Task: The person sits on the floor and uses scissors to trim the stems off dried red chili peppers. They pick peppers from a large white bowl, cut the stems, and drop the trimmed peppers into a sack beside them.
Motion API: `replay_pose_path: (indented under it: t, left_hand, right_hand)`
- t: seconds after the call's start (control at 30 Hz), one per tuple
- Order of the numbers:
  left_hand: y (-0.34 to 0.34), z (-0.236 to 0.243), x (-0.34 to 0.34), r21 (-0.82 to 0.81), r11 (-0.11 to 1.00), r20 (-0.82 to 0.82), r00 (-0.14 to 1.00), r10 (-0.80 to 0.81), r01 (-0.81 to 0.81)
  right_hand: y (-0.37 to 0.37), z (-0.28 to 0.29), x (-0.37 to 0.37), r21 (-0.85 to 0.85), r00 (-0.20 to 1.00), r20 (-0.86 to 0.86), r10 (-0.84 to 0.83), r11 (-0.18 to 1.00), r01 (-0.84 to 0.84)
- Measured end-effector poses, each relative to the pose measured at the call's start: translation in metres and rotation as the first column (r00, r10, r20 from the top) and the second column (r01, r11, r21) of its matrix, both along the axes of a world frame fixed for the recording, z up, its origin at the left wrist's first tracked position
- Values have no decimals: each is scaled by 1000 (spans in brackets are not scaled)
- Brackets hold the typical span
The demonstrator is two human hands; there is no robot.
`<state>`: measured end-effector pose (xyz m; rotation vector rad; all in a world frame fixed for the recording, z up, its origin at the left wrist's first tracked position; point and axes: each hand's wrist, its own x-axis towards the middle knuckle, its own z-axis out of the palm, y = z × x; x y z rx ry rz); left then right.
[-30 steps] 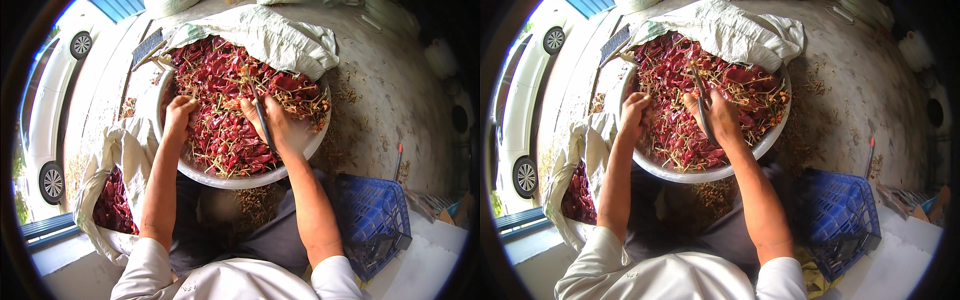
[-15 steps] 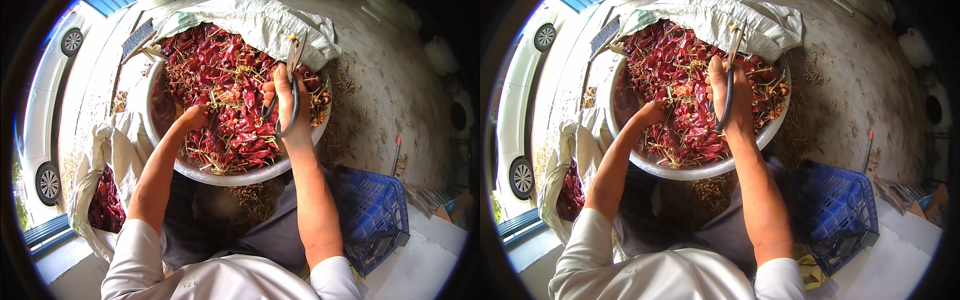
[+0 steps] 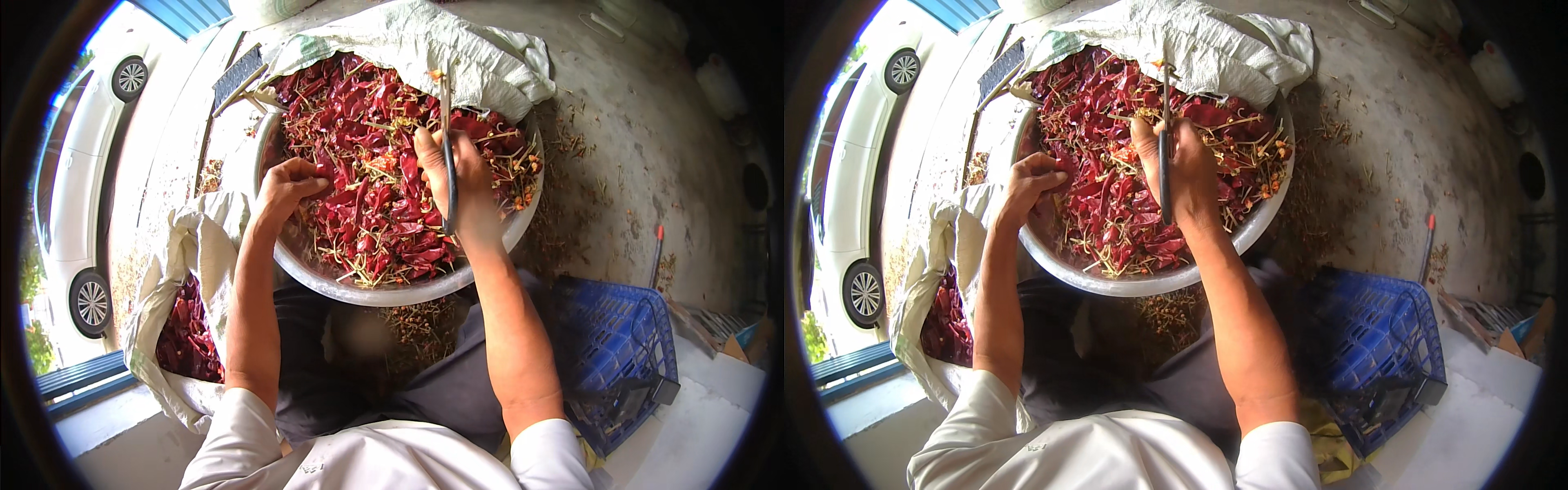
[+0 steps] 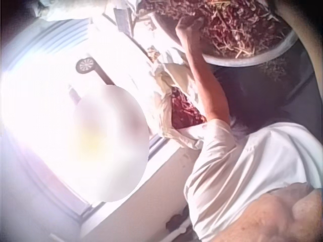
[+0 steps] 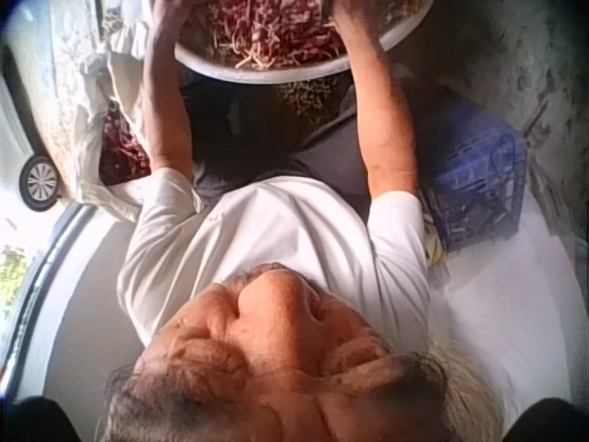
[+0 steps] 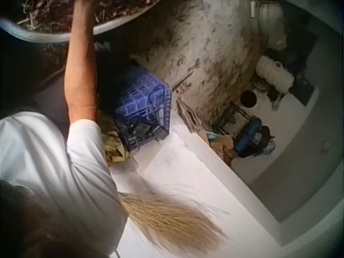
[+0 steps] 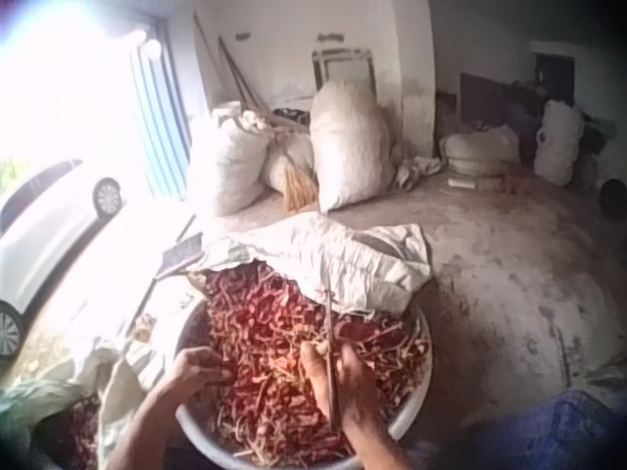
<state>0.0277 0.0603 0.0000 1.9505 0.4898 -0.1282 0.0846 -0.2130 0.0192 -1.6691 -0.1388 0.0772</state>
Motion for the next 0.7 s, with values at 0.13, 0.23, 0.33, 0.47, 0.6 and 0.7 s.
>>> replay_pose_path:
  t: [0.13,0.23,0.33,0.47,0.6,0.7]
  left_hand:
    - [-18,8,-2,-71,997,133,991,0,9]
    - [-38,5,1,180,977,374,911,-172,111]
    - [-70,21,-7,407,903,412,854,-319,141]
    - [-86,24,-10,555,824,461,782,-419,115]
    - [-100,26,-9,408,908,632,748,-202,-99]
    - [-90,19,-11,-187,971,283,938,199,-150]
  right_hand:
    - [1,-3,-2,-39,997,5,83,996,-82]
    - [7,-10,-4,-9,981,-75,181,983,-182]
    - [15,-11,-14,-8,978,-75,196,980,-197]
    - [20,-20,-18,-43,982,-11,189,981,-190]
    - [18,-15,-18,-16,994,-26,108,994,-109]
    - [25,-16,-16,254,996,-85,20,967,2]
